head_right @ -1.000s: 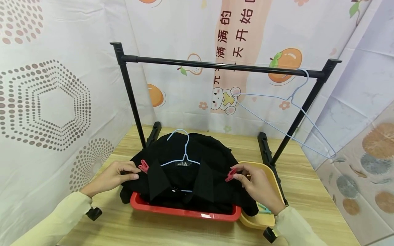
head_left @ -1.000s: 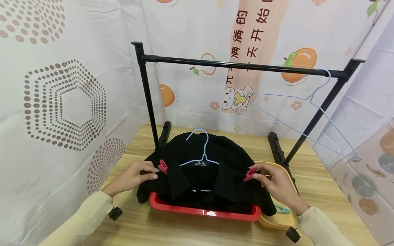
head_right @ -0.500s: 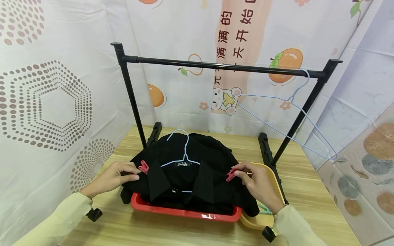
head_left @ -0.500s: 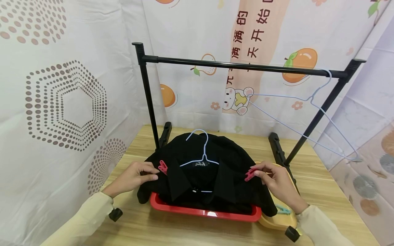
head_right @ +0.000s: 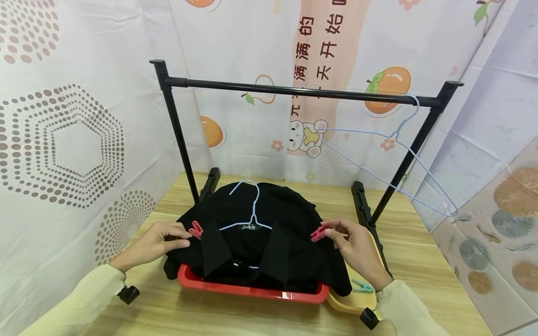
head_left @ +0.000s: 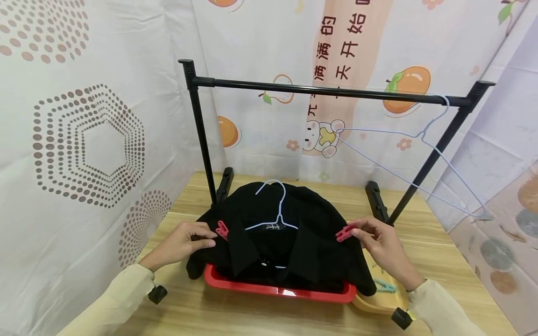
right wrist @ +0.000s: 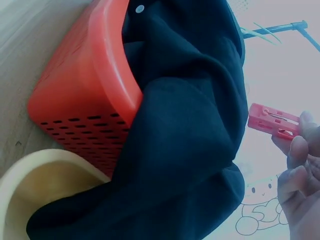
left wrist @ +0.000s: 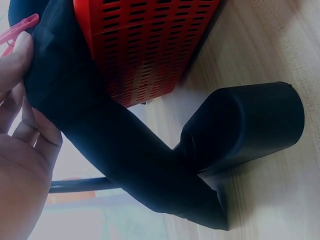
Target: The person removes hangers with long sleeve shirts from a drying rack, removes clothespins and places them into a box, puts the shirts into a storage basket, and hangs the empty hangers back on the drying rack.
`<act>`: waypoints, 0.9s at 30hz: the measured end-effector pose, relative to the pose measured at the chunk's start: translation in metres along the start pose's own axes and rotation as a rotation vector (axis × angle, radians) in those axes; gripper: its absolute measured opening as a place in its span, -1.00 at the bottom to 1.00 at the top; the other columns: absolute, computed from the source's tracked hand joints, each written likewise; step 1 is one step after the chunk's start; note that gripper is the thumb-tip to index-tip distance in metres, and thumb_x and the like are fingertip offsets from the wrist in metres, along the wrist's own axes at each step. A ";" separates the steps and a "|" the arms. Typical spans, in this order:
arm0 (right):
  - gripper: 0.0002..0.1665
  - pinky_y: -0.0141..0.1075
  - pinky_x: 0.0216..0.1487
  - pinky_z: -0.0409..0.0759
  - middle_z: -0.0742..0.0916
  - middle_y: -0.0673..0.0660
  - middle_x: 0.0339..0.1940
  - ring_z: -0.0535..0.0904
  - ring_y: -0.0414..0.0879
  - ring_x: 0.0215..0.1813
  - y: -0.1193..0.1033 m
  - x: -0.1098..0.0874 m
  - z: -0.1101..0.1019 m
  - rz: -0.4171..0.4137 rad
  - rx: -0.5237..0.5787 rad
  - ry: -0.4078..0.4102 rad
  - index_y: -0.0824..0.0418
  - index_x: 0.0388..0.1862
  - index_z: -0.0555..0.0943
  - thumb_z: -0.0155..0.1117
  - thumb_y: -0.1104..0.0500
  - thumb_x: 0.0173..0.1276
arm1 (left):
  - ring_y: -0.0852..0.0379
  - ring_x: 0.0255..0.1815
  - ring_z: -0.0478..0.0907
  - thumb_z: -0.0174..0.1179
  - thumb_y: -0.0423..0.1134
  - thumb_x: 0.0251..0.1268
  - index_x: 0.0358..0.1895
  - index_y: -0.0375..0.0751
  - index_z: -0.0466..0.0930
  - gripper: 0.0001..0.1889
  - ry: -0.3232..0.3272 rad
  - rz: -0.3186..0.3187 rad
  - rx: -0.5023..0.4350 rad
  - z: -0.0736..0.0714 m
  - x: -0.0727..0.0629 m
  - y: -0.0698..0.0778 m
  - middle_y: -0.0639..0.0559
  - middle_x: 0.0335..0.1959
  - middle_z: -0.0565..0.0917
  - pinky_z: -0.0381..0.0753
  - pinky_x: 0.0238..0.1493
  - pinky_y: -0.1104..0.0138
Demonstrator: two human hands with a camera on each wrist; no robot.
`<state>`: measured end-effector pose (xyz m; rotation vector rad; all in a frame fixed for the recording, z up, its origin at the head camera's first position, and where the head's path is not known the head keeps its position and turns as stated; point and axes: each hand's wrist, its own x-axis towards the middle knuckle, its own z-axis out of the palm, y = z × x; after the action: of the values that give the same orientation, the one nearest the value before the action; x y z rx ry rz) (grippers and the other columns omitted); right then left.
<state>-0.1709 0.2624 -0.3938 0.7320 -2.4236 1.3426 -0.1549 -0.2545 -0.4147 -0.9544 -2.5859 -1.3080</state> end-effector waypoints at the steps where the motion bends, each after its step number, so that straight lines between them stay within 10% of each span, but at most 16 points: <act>1: -0.74 -0.36 -0.56 0.53 0.78 0.13 -0.24 0.57 -0.07 -0.49 0.000 0.000 0.000 0.011 0.006 -0.006 0.26 0.10 0.69 0.27 0.39 0.49 | 0.27 -0.41 0.47 0.40 -0.35 0.32 -0.09 -0.19 0.84 -0.85 0.001 -0.001 0.001 0.000 0.000 0.000 0.22 -0.35 0.68 0.56 -0.35 0.35; 27: -0.70 -0.27 -0.69 0.46 0.60 0.11 -0.51 0.42 -0.13 -0.66 0.025 -0.003 -0.007 0.168 -0.025 0.000 0.09 0.19 0.69 0.32 0.13 0.53 | 0.27 -0.40 0.49 0.42 -0.33 0.30 -0.10 -0.08 0.85 -0.84 0.007 -0.023 0.027 0.001 -0.001 -0.004 0.28 -0.37 0.67 0.57 -0.33 0.34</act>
<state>-0.1824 0.2801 -0.4098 0.5321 -2.5450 1.3695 -0.1558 -0.2558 -0.4189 -0.9175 -2.6102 -1.2762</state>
